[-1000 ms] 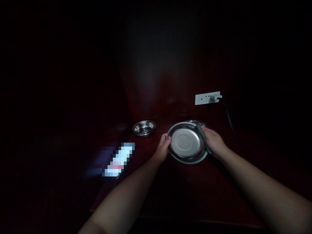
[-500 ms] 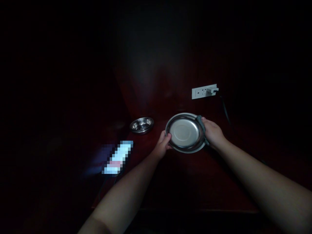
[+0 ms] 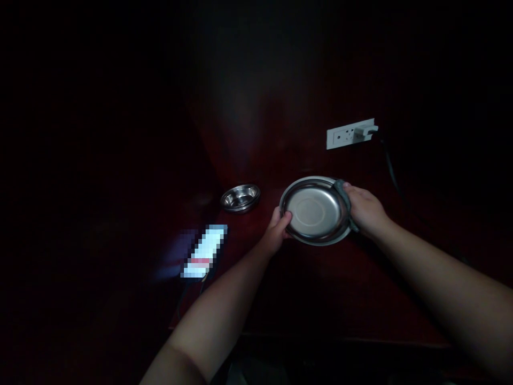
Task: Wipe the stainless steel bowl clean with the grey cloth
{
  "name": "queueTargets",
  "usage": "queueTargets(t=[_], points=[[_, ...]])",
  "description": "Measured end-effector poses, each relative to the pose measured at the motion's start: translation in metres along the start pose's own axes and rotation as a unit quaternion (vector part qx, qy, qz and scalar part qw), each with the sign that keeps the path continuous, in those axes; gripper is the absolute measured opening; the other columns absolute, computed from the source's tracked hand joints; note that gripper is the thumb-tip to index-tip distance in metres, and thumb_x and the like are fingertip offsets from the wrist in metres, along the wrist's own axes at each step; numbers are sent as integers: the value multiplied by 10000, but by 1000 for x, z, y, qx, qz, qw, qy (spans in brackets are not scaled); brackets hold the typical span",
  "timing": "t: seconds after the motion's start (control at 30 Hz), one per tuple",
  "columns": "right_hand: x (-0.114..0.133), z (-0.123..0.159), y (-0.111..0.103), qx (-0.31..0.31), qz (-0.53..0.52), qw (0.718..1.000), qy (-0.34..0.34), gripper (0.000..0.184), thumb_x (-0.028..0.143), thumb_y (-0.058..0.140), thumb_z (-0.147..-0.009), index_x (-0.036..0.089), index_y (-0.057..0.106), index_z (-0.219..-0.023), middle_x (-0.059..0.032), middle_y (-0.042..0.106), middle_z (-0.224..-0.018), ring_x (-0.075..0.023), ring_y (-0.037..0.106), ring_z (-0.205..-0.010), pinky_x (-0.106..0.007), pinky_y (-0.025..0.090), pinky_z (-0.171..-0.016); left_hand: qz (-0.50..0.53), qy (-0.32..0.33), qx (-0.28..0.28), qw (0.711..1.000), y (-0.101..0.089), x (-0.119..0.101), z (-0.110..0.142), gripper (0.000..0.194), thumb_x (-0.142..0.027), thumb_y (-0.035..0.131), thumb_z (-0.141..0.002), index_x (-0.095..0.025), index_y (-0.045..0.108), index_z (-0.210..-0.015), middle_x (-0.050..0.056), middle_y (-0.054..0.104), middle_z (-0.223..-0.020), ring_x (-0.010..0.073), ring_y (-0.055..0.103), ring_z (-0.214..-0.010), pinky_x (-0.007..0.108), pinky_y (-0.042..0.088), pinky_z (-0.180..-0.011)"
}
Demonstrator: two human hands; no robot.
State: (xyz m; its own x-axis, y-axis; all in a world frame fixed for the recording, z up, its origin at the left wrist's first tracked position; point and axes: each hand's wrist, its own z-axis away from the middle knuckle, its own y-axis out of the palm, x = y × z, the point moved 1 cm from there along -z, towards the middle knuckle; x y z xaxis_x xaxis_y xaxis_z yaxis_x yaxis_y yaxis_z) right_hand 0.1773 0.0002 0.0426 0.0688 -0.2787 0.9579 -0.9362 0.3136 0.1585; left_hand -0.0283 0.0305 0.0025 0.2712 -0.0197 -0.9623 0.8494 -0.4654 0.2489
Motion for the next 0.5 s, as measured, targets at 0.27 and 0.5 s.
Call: queueTargets(t=[0.27,0.5], points=[[1,0,2,7,-5,1000,-1,431,628,641,-698,223,562,-573,38,534,-498,-112,434,-457,-241,359,-452,10,0,9,1000,-3,1,0,578,-583,632,-717,-276,462,-1177,46,568,-1123,172,616,-828,279,532,-595],[-3,-1,3,-13,-20,1000,12,332,541,623,-757,232,599,-637,24,589,-532,-135,505,-497,-248,415,-478,32,5,-1,999,-2,0,-1,529,-557,627,-735,-279,488,-1163,31,610,-1077,181,625,-839,292,522,-647]])
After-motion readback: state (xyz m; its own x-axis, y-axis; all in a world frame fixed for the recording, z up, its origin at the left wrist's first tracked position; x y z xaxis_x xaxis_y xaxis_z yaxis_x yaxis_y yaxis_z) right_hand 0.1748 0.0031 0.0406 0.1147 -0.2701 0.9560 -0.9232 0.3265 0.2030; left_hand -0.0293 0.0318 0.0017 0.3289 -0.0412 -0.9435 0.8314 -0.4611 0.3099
